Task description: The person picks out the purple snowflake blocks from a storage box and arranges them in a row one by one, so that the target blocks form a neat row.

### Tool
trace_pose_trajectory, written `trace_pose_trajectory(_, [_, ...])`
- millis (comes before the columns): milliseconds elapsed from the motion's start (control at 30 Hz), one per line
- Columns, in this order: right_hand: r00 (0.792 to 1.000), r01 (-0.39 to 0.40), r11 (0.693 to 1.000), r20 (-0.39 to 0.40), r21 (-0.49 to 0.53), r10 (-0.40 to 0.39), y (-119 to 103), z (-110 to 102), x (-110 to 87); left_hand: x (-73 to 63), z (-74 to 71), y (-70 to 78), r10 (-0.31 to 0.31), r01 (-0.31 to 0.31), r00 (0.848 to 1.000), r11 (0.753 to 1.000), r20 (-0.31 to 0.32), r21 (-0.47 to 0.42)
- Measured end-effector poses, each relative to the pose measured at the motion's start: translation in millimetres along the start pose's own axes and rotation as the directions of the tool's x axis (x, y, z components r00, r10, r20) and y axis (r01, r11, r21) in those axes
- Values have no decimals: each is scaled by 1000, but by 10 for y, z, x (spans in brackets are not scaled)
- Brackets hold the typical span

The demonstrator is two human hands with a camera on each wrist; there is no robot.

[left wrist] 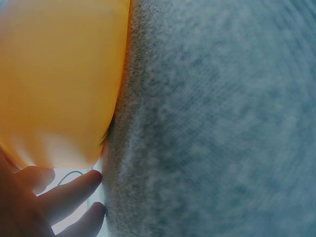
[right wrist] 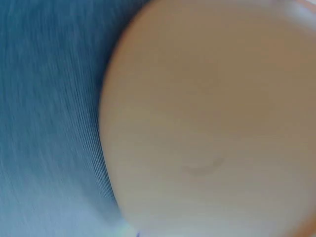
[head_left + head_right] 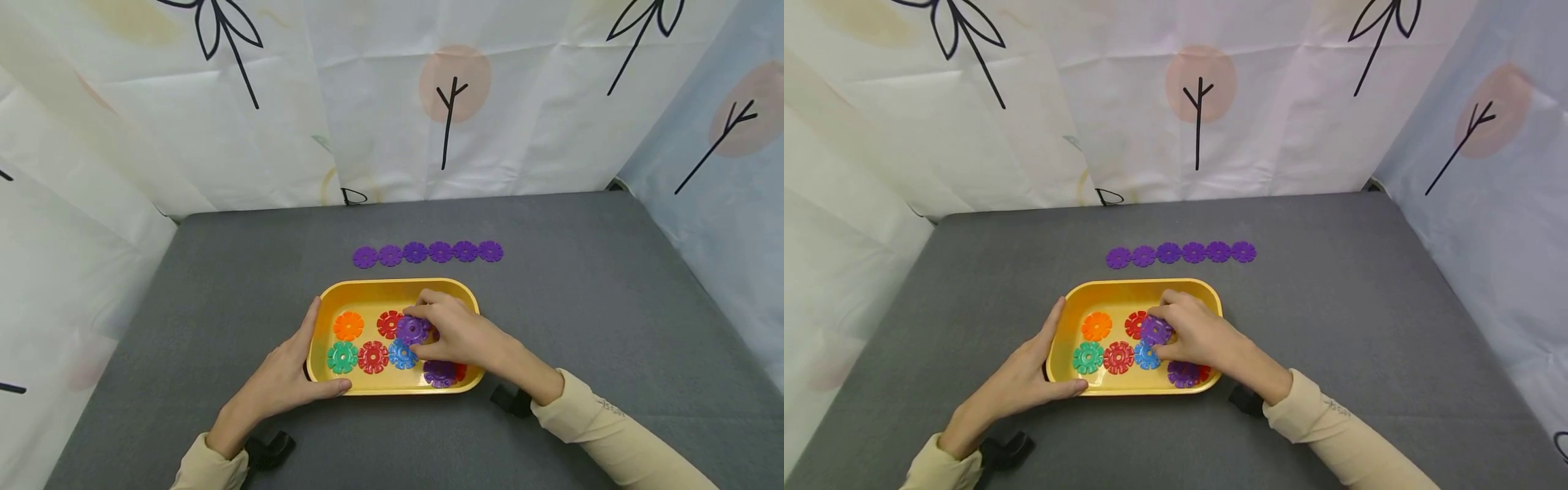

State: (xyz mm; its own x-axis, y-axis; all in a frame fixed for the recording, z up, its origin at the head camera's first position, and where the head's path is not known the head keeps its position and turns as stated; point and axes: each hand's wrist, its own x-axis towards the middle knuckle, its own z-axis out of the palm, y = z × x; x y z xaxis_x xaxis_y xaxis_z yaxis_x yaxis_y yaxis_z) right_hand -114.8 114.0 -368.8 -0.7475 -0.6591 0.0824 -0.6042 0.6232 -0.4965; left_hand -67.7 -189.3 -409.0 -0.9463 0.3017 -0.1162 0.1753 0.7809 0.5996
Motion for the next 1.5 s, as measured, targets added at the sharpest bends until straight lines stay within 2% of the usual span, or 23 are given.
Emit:
trace_pose_trajectory(233, [993, -64, 998, -104, -21, 61, 151, -282, -18, -2, 11, 0, 1, -1, 1000, 1000, -5, -2])
trace_pose_trajectory(433, [975, -164, 984, -162, -69, 151, 382, -493, -12, -3, 11, 3, 3, -3, 1000, 1000, -9, -4])
trace_pose_trajectory(633, [944, -301, 951, -163, -76, 286, 655, -618, -7, -4, 9, 13, 3, -3, 1000, 1000, -12, 10])
trace_pose_trajectory(967, [898, -420, 906, -167, -51, 407, 1160, -681, -89, 0, 25, 44, -9, 11, 999, 998, -41, 62])
trace_pose_trajectory(1300, [871, -481, 875, -142, -52, 470, 1458, -700, -145, 40, 22, 46, 1, 2, 999, 998, -42, 65])
trace_pose_trajectory(1500, [865, -496, 866, -123, -66, 486, 1568, -736, -157, 53, 19, 53, -5, 7, 999, 997, -40, 73])
